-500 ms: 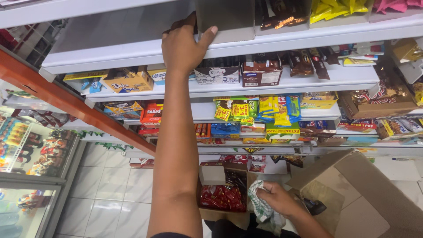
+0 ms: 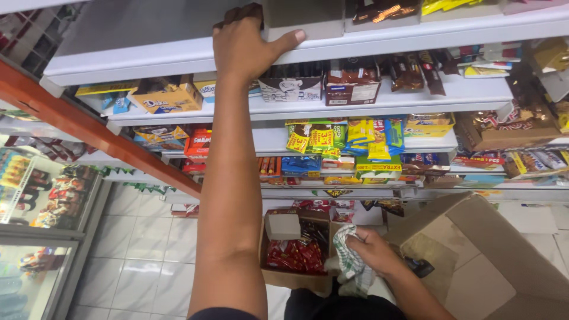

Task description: The person wipes individual snack boxes and bars with a cloth, scans them with a handheld scanner, and places them onto retail shelves.

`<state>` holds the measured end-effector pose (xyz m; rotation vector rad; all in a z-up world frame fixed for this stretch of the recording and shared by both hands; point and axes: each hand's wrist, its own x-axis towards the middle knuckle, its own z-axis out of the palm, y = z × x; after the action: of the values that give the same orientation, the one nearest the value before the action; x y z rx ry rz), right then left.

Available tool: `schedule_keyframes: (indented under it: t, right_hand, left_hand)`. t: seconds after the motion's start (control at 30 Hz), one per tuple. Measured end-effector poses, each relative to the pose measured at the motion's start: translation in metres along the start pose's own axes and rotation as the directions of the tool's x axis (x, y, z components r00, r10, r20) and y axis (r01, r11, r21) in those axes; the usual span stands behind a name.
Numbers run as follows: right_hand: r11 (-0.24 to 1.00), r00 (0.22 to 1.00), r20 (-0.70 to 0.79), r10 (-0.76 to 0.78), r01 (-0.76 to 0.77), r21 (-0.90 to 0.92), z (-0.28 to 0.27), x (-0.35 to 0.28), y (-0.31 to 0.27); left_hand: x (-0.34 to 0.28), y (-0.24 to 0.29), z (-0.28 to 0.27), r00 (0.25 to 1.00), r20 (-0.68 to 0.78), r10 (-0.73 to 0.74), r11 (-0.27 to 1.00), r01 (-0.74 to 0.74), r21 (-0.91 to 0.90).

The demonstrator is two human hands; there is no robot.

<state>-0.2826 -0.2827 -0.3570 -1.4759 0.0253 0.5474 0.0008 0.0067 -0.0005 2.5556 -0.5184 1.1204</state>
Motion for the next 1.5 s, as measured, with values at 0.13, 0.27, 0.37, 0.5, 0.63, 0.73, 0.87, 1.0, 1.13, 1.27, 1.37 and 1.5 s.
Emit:
schedule_keyframes:
  t: [0.13,0.27,0.37,0.5,0.63,0.73,0.87,1.0,1.13,1.27,1.37,1.5]
  right_hand:
    - [0.997,1.000,-0.016,0.018,-0.020,-0.078,-0.001,0.002,-0.008]
    - [0.996,0.998,0.025,0.060,-0.058,-0.072,0.010,0.006,-0.006]
    - [0.995,0.998,0.046,0.041,-0.036,-0.097,0.024,0.005,-0.004]
    - [0.990,0.995,0.067,0.068,-0.059,-0.128,0.029,-0.004,-0.004]
    - [0.987,0.998,0.006,0.067,-0.066,-0.143,0.023,-0.008,-0.005]
    - [0.995,0.998,-0.024,0.062,-0.064,-0.081,0.019,-0.011,-0.009]
    - [0.997,0.999,-0.045,0.020,-0.023,-0.069,0.016,-0.032,-0.010]
    - [0.995,0.993,-0.117,0.002,-0.013,-0.096,0.014,-0.061,-0.011]
    - [0.920,0.964,-0.246,-0.102,-0.003,-0.391,0.007,-0.098,0.003]
    - [0.976,0.919,-0.344,-0.193,0.145,-0.160,0.013,-0.132,0.010]
    - [0.906,0.888,-0.294,-0.353,0.247,-0.343,0.025,-0.141,0.002]
    - [0.858,0.917,-0.107,-0.385,0.312,-0.408,0.073,-0.163,-0.005]
  left_hand:
    - [0.000,0.002,0.002,0.989,0.092,-0.116,0.992,0.121,-0.046]
    - [0.001,0.006,-0.002,0.974,0.157,-0.166,0.984,0.175,-0.042]
    - [0.003,0.005,-0.001,0.992,0.077,-0.097,0.994,0.100,-0.037]
    - [0.000,0.006,-0.001,0.999,0.017,-0.040,0.997,0.041,-0.058]
    - [0.004,0.008,-0.006,0.939,0.232,-0.254,0.965,0.262,-0.004]
    - [0.003,0.006,0.001,0.938,0.199,-0.284,0.957,0.289,0.002]
    - [-0.003,-0.010,0.017,0.985,-0.094,-0.142,0.988,0.135,-0.077]
    - [-0.017,-0.017,0.030,0.926,-0.356,-0.122,0.980,0.055,-0.193]
    - [-0.058,-0.012,0.023,0.896,-0.174,-0.408,0.726,0.203,-0.657]
    - [-0.285,0.099,0.033,0.924,0.174,-0.341,0.549,0.346,-0.761]
    - [-0.439,0.201,0.025,0.716,0.688,-0.120,0.018,0.694,-0.719]
    - [-0.554,0.240,-0.003,0.408,0.912,-0.036,0.325,0.868,-0.376]
